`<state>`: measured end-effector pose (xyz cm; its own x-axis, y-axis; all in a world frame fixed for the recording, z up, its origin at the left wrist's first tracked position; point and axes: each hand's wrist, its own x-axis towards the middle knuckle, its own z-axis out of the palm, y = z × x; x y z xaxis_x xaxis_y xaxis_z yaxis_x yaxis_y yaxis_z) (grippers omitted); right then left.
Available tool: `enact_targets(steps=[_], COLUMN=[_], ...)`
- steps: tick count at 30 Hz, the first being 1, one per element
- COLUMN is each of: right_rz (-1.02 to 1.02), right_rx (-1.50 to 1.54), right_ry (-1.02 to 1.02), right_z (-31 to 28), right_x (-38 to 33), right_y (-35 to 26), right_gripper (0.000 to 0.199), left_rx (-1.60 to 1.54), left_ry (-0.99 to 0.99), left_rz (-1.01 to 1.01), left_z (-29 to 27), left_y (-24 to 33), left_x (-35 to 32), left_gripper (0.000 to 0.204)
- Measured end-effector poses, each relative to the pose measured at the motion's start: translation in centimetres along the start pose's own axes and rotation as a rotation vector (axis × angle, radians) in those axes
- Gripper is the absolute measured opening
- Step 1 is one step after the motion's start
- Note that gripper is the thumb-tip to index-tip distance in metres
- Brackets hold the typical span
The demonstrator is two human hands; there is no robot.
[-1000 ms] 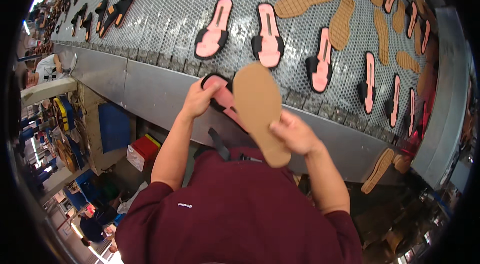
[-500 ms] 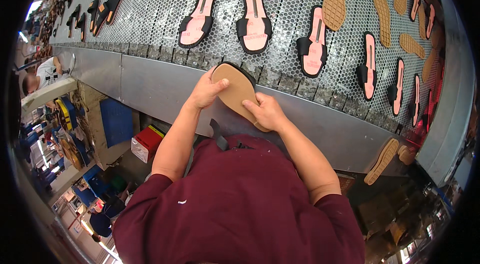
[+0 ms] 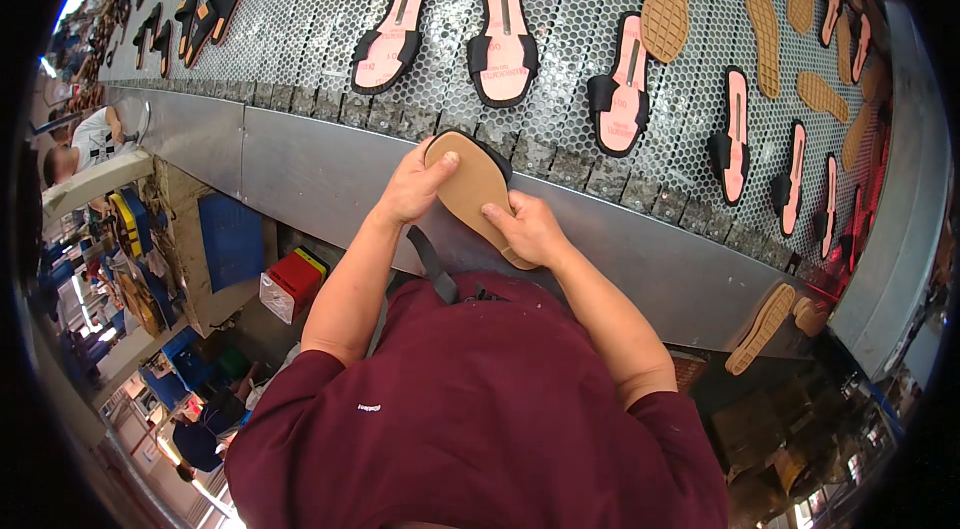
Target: Assembling sandals by attaching soles to uppers on a conveyor belt in a factory.
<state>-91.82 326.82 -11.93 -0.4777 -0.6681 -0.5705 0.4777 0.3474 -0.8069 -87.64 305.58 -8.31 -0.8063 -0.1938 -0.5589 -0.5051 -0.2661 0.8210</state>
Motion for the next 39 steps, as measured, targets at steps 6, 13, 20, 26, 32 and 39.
enact_targets(steps=[6, 13, 20, 26, 32, 39], right_rz=[-0.005, 0.084, 0.093, -0.041, -0.072, -0.029], right_rx=[-0.009, -0.158, -0.027, -0.14, 0.075, 0.528], right_ry=[-0.019, -0.178, -0.029, -0.007, 0.327, 0.075], right_z=[-0.3, -3.3, -6.8, -5.7, -7.5, -6.9], right_x=[-0.3, -2.6, -3.9, -4.2, -4.4, -4.3], right_y=[0.2, -2.2, 0.1, -1.9, 2.0, 3.9], right_gripper=[0.033, 0.033, 0.036, 0.037, 0.026, 0.034], left_rx=[0.051, -0.097, 0.968, 1.243, 1.111, 1.052], left_ry=[0.017, 0.166, 0.365, -0.15, -0.192, -0.155], left_rz=[0.02, 0.051, 0.56, 0.746, 0.721, 0.648], left_z=[0.6, 1.0, 3.7, 9.4, 9.3, 9.9], left_y=[-0.1, -1.5, 0.8, -2.4, -1.1, -1.0], left_x=[-0.7, -1.9, -6.0, -4.2, -3.4, -3.2], left_gripper=[0.031, 0.031, 0.052, 0.075, 0.071, 0.071])
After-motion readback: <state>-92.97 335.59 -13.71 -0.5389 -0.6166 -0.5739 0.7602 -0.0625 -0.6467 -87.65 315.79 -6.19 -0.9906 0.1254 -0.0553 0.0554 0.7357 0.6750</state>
